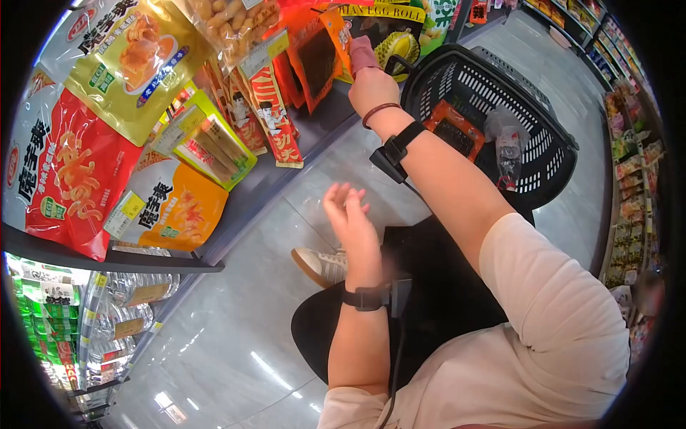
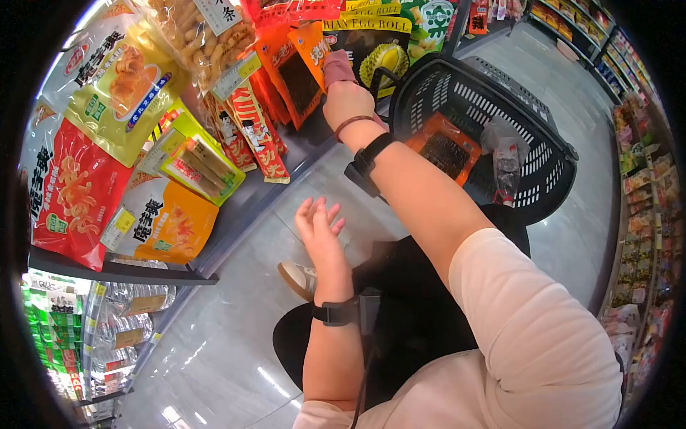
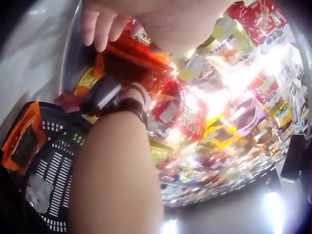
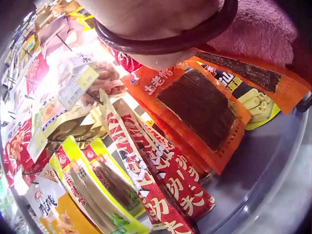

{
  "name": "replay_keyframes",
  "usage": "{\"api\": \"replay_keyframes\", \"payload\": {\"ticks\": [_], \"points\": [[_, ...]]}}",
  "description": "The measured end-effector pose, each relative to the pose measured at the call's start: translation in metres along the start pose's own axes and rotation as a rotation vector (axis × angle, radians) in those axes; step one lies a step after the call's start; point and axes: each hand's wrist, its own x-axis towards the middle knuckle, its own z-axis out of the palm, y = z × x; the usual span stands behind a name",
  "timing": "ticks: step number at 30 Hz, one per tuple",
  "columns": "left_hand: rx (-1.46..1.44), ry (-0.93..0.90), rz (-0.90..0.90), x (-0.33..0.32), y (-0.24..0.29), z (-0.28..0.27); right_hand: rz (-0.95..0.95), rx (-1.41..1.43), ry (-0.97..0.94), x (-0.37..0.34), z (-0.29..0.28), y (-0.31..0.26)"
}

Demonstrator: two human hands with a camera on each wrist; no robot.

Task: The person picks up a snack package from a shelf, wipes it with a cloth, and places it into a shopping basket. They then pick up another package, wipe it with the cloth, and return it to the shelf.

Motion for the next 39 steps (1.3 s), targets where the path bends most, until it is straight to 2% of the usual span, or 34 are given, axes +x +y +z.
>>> {"api": "replay_keyframes", "payload": {"ticks": [2,8,29,30,35,39], "points": [[-0.008,-0.008,-0.002,-0.003,0.002,0.003,-0.040,0.002,0.057,0.003,0.001,-0.001],[-0.006,-0.020,-0.004,0.002,0.001,0.002,-0.087,-0.089,-0.021,0.013,0.007,-0.018],[-0.017,-0.089,-0.036,0.001,-0.006,0.004,-0.165,-0.147,0.001,0.012,0.003,-0.018],[-0.026,-0.105,-0.034,0.002,-0.008,0.003,-0.151,-0.188,-0.087,0.016,-0.005,-0.025],[0.005,-0.111,-0.038,0.003,-0.011,0.003,-0.162,-0.169,-0.229,0.039,0.007,-0.050],[0.054,-0.116,-0.063,0.003,-0.006,0.004,-0.170,0.013,-0.328,0.043,0.022,-0.059]]}}
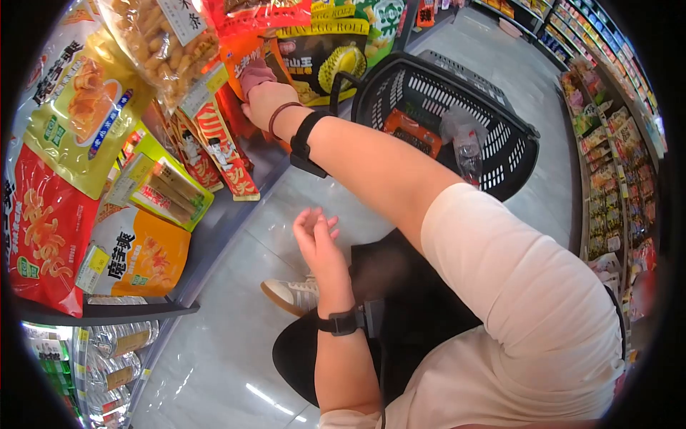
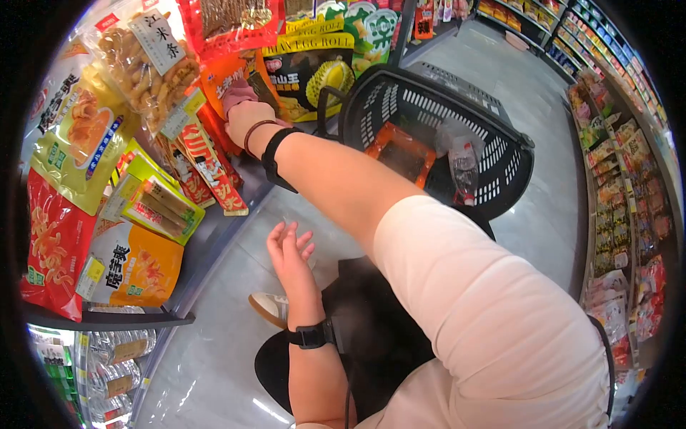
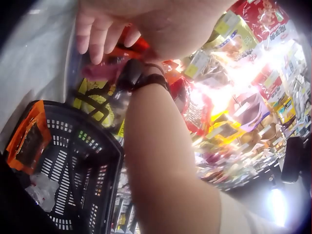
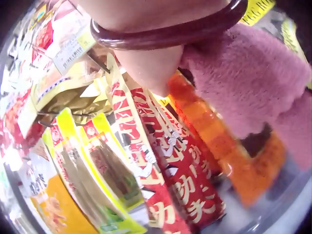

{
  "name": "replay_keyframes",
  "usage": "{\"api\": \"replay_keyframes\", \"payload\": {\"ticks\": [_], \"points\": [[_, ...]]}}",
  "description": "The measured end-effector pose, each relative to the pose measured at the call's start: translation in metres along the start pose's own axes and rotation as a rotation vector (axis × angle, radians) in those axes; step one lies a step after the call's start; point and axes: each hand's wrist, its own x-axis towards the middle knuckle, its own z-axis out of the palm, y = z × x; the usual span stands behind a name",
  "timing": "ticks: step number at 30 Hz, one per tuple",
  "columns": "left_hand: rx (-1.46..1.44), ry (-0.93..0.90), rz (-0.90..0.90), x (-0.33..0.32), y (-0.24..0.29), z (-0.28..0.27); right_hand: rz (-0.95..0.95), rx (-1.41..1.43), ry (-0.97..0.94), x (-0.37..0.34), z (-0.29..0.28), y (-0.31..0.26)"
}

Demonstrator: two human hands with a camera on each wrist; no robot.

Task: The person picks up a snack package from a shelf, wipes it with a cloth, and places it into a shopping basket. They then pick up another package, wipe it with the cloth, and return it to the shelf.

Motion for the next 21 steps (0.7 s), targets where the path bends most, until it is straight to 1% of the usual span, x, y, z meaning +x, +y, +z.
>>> {"api": "replay_keyframes", "payload": {"ticks": [1,3,4,6,8,10,12,14,16,17,18,19,20,21], "points": [[0.011,0.000,-0.018,-0.001,0.003,0.000,0.015,0.005,-0.014,-0.010,-0.001,0.002],[-0.037,0.033,0.019,-0.004,0.008,0.002,-0.054,0.138,-0.030,-0.039,-0.002,0.016],[-0.030,0.033,0.007,-0.004,0.010,0.002,-0.206,0.260,0.108,-0.048,0.026,0.039],[-0.037,0.050,0.017,-0.006,0.011,0.003,-0.204,0.179,-0.147,-0.090,0.004,0.064],[-0.016,0.037,0.018,-0.006,0.008,0.001,-0.180,0.241,-0.508,-0.106,0.018,0.119],[0.009,0.034,0.019,-0.007,0.007,0.002,0.077,0.270,-1.052,-0.125,-0.005,0.161],[0.043,0.028,0.029,-0.008,0.009,0.006,0.187,0.649,-1.170,-0.140,0.031,0.256],[0.063,0.035,0.035,-0.005,0.005,0.009,0.496,0.692,-0.919,-0.158,0.019,0.301],[0.087,0.038,0.040,-0.004,0.000,0.008,0.901,0.847,-0.421,-0.180,0.008,0.322],[0.118,0.036,0.046,-0.002,-0.003,0.008,1.148,0.805,-0.377,-0.178,0.047,0.369],[0.148,0.031,0.047,-0.002,-0.005,0.009,1.413,0.771,-0.288,-0.177,0.086,0.416],[0.152,0.033,0.040,-0.002,-0.006,0.010,1.656,0.734,-0.158,-0.175,0.122,0.460],[0.160,0.045,0.048,-0.002,-0.005,0.012,1.659,0.736,-0.159,-0.180,0.136,0.472],[0.164,0.056,0.057,-0.002,-0.006,0.014,1.577,0.820,-0.282,-0.181,0.144,0.480]]}}
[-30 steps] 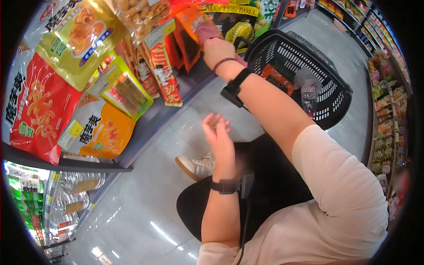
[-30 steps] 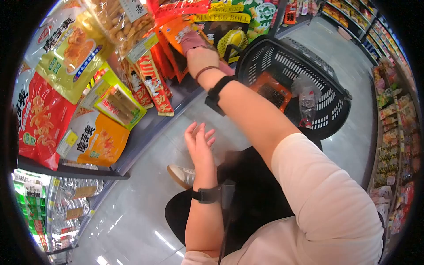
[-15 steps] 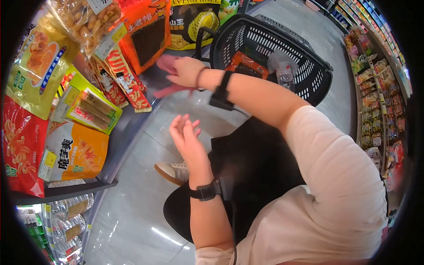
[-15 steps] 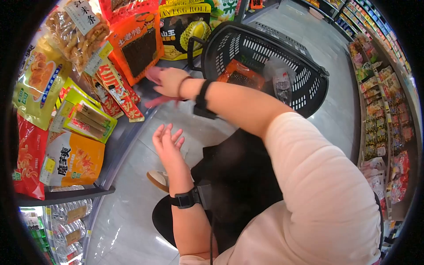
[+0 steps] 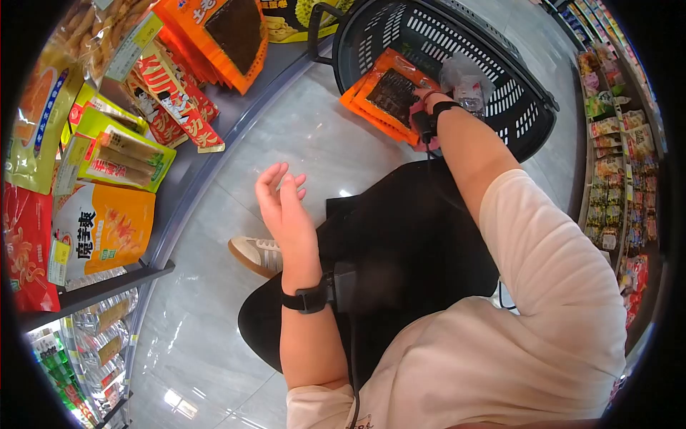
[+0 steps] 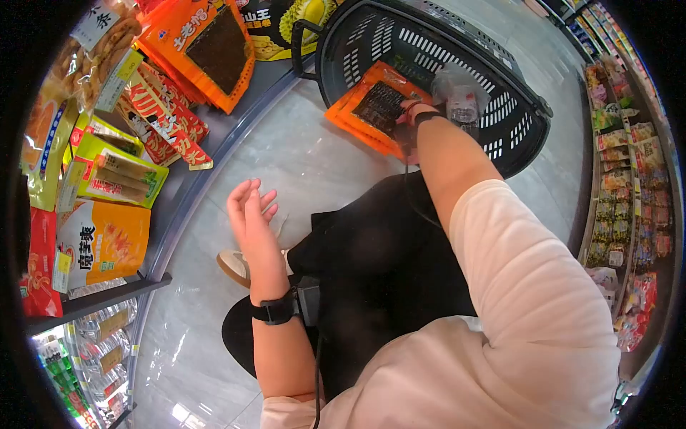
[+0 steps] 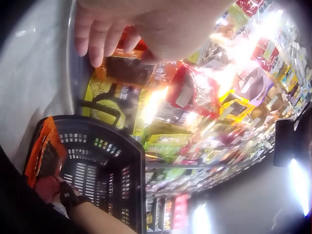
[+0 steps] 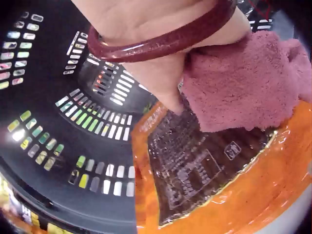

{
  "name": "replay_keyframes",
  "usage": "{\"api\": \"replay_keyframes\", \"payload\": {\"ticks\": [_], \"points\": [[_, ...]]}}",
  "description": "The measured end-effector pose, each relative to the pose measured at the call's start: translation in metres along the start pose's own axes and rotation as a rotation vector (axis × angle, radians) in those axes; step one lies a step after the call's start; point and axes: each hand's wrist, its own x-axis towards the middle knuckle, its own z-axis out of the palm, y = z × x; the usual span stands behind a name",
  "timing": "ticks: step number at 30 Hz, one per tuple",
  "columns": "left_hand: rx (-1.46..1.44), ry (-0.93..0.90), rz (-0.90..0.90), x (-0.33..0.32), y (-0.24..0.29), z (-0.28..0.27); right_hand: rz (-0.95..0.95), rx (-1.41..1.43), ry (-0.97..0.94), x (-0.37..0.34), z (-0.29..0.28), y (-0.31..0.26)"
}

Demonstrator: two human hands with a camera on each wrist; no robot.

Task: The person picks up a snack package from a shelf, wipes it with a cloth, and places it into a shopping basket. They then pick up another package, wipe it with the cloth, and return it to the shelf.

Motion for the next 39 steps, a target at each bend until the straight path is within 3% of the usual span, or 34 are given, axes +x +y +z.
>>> {"api": "replay_keyframes", "payload": {"ticks": [1,2,5,12,14,15,17,20,23,27,33,39], "points": [[0.003,0.002,-0.002,0.000,-0.001,0.001,-0.021,-0.044,-0.141,0.018,0.004,0.007],[0.017,-0.003,0.010,0.000,-0.003,0.001,0.007,0.288,-0.145,0.085,0.010,0.019],[0.047,-0.007,0.007,0.001,-0.006,0.001,-0.122,0.269,-0.169,0.014,0.004,0.028],[0.071,-0.006,-0.003,0.001,-0.006,0.000,-0.268,0.316,-0.260,-0.057,-0.026,0.041],[0.068,-0.010,-0.004,0.001,-0.008,-0.001,-0.168,0.190,-0.091,-0.118,-0.016,0.029],[0.067,-0.016,-0.004,0.001,-0.009,-0.002,-0.168,0.186,-0.093,-0.100,-0.021,0.032],[0.063,-0.014,-0.006,0.001,-0.008,-0.002,-0.289,0.148,-0.394,-0.039,-0.033,0.041],[0.042,-0.012,-0.012,0.001,-0.008,-0.002,-0.338,-0.090,-0.234,-0.125,-0.026,0.030],[0.022,-0.008,-0.014,0.001,-0.008,-0.003,-0.125,-0.071,-0.438,0.053,-0.024,0.028],[-0.001,-0.022,-0.008,0.002,-0.010,-0.003,-0.347,-0.199,-0.338,-0.051,-0.033,0.024],[0.030,-0.038,-0.006,0.000,-0.009,-0.004,-0.455,-0.311,-0.313,-0.097,-0.033,0.011],[0.020,-0.039,-0.006,0.001,-0.011,-0.004,-0.322,0.099,-0.157,-0.114,-0.018,0.001]]}}
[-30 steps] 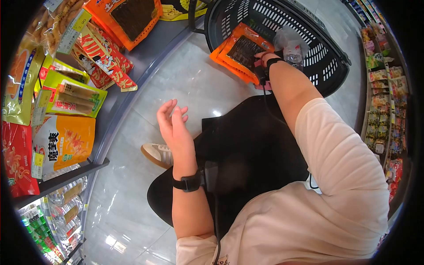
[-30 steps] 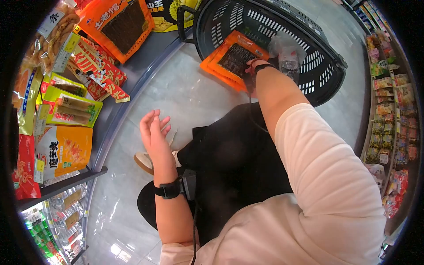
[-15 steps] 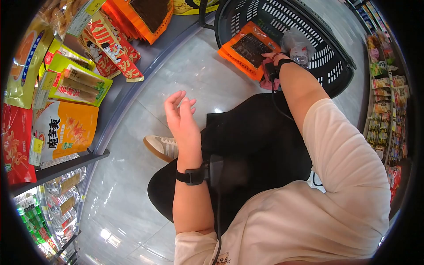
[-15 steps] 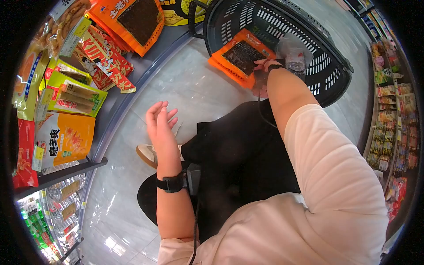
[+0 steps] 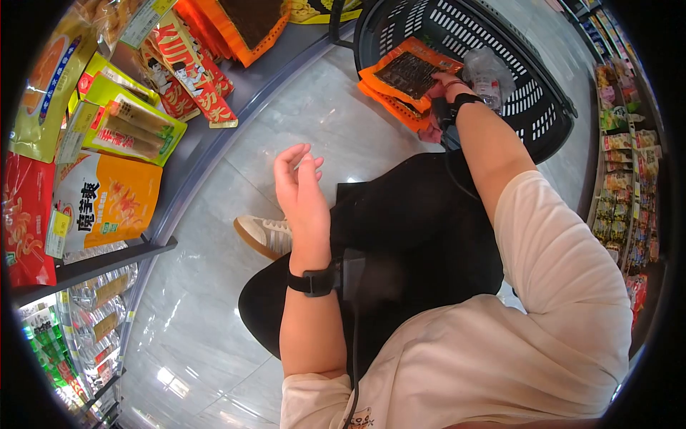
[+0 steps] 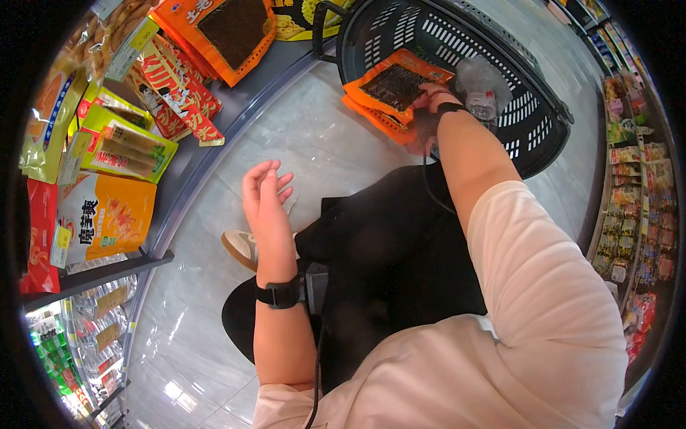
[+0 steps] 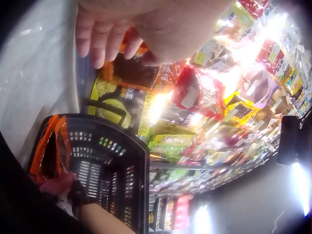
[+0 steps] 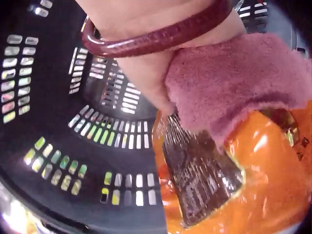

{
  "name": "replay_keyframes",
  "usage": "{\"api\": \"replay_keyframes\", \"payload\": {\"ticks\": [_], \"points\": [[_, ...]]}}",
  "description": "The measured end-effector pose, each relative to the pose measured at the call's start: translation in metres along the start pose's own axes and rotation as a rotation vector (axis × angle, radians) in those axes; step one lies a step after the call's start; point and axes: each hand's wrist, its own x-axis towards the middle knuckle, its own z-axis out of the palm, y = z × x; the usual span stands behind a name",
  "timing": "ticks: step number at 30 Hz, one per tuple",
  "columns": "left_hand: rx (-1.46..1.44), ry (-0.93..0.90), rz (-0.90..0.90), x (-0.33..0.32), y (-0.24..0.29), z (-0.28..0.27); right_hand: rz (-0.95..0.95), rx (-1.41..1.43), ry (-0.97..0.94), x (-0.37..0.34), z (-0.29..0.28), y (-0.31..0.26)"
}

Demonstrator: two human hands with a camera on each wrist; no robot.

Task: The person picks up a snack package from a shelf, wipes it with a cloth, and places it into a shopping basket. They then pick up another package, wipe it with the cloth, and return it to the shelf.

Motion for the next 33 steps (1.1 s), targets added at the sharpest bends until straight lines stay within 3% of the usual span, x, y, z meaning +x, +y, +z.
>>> {"api": "replay_keyframes", "payload": {"ticks": [2,3,4,6,7,8,10,12,14,16,18,21,22,24,25,26,28,30,31,33], "points": [[-0.005,0.003,-0.003,-0.001,0.002,0.000,0.173,0.030,0.124,-0.067,0.021,-0.035],[-0.012,0.005,-0.006,0.000,0.003,0.000,0.108,-0.048,-0.006,-0.052,0.011,-0.030],[-0.015,0.012,-0.007,0.000,0.002,0.000,0.107,-0.054,-0.010,-0.020,0.003,-0.022],[-0.018,-0.016,-0.009,0.002,0.001,-0.001,-0.105,0.114,-0.276,0.014,0.007,-0.018],[-0.021,-0.009,-0.009,0.002,-0.001,-0.002,0.014,0.097,-0.277,0.007,0.002,-0.028],[-0.032,-0.014,-0.008,0.003,-0.002,-0.002,0.012,0.091,-0.281,0.002,0.007,-0.033],[-0.047,-0.014,-0.001,0.003,-0.003,-0.003,-0.009,0.186,-0.096,-0.007,0.021,-0.041],[-0.030,-0.016,0.001,0.003,-0.002,-0.005,0.039,0.180,-0.175,-0.006,0.017,-0.047],[-0.044,-0.004,-0.017,0.004,0.001,-0.009,0.072,0.305,-0.370,-0.034,0.021,-0.059],[-0.059,0.009,-0.039,0.006,0.003,-0.014,-0.020,0.275,-0.324,-0.089,0.038,-0.074],[-0.037,-0.008,-0.066,0.009,0.004,-0.021,0.029,0.362,-0.462,-0.122,0.048,-0.074],[0.153,0.047,-0.011,0.013,0.001,-0.044,-0.023,0.194,-0.663,-0.181,0.073,-0.055],[0.158,0.035,-0.015,0.016,-0.001,-0.052,-0.123,0.074,-0.740,-0.184,0.079,-0.049],[0.171,0.277,-0.046,0.019,-0.004,-0.063,-0.286,0.001,-0.908,-0.224,0.101,-0.046],[0.177,0.266,-0.045,0.018,0.000,-0.064,-0.310,-0.083,-0.907,-0.244,0.110,-0.049],[0.080,0.284,-0.119,0.014,0.007,-0.065,-0.360,0.038,-1.042,-0.240,0.123,-0.038],[-0.014,0.305,-0.195,0.013,0.010,-0.061,-0.245,-0.081,-0.968,-0.291,0.130,-0.055],[-0.359,0.087,-0.196,0.019,0.007,-0.056,-0.226,-0.191,-0.970,-0.272,0.144,-0.053],[-0.355,0.096,-0.200,0.023,-0.002,-0.056,-0.195,-0.299,-0.972,-0.265,0.147,-0.048],[-0.235,0.129,-0.056,0.033,-0.028,-0.056,-0.239,-0.256,-0.979,-0.262,0.147,-0.041]]}}
